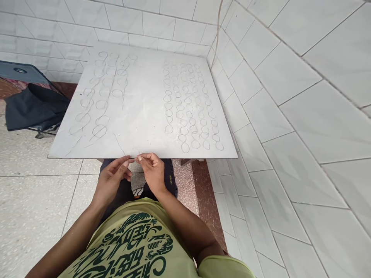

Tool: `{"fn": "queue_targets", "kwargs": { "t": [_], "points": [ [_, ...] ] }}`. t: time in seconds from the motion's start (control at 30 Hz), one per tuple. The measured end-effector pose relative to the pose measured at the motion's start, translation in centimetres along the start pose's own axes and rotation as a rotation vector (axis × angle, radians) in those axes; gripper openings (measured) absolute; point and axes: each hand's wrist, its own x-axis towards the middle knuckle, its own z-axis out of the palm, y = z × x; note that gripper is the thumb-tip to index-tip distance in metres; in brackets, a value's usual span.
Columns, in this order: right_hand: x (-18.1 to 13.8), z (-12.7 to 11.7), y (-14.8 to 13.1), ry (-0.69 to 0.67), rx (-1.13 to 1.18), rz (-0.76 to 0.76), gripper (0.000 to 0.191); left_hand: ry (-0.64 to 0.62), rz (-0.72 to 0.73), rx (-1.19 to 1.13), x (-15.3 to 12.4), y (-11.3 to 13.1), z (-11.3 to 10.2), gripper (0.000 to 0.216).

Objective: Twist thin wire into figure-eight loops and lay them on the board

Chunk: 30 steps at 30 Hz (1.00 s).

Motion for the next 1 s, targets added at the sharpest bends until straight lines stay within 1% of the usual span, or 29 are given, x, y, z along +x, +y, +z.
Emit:
{"fn": "queue_targets", "kwargs": {
  "t": [0.13,0.23,0.3,0.43,0.5,0.57,0.7,0.87,1.0],
  "points": [
    [-0.53,0.50,0.29,-0.043,0.037,0.069,0.024,0.075,0.060,-0.053,0.10,0.16,0.20,0.050],
    [-0.81,0.64,0.25,-0.100,0.005,0.107,0.023,0.113,0.072,-0.088,0.21,-0.05,0.06,0.046],
    [-0.82,0.56,0.23,-0.123,-0.058,0.067,0.021,0.111,0.051,-0.092,0.20,-0.14,-0.06,0.045],
    [-0.54,0.22,0.45,-0.149,-0.251,-0.110,0.020,0.061,0.019,-0.083,0.14,-0.02,-0.23,0.045],
    [-0.36,0.13,0.63,-0.155,-0.293,-0.143,0.022,0.049,0.012,-0.099,0.16,0.12,-0.26,0.048],
    [-0.22,0.14,0.75,-0.140,-0.274,-0.138,0.023,0.045,0.007,-0.121,0.22,0.24,-0.28,0.050],
    [-0.08,0.18,0.66,-0.134,-0.217,-0.091,0.024,0.047,0.013,-0.127,0.36,0.32,-0.32,0.046],
    [-0.05,0.00,0.38,-0.140,-0.280,-0.090,0.025,0.046,0.007,-0.161,0.42,0.22,-0.35,0.046],
    [-0.18,-0.06,0.65,-0.144,-0.315,-0.107,0.026,0.058,0.010,-0.136,0.35,0.02,-0.31,0.043]
  ]
}}
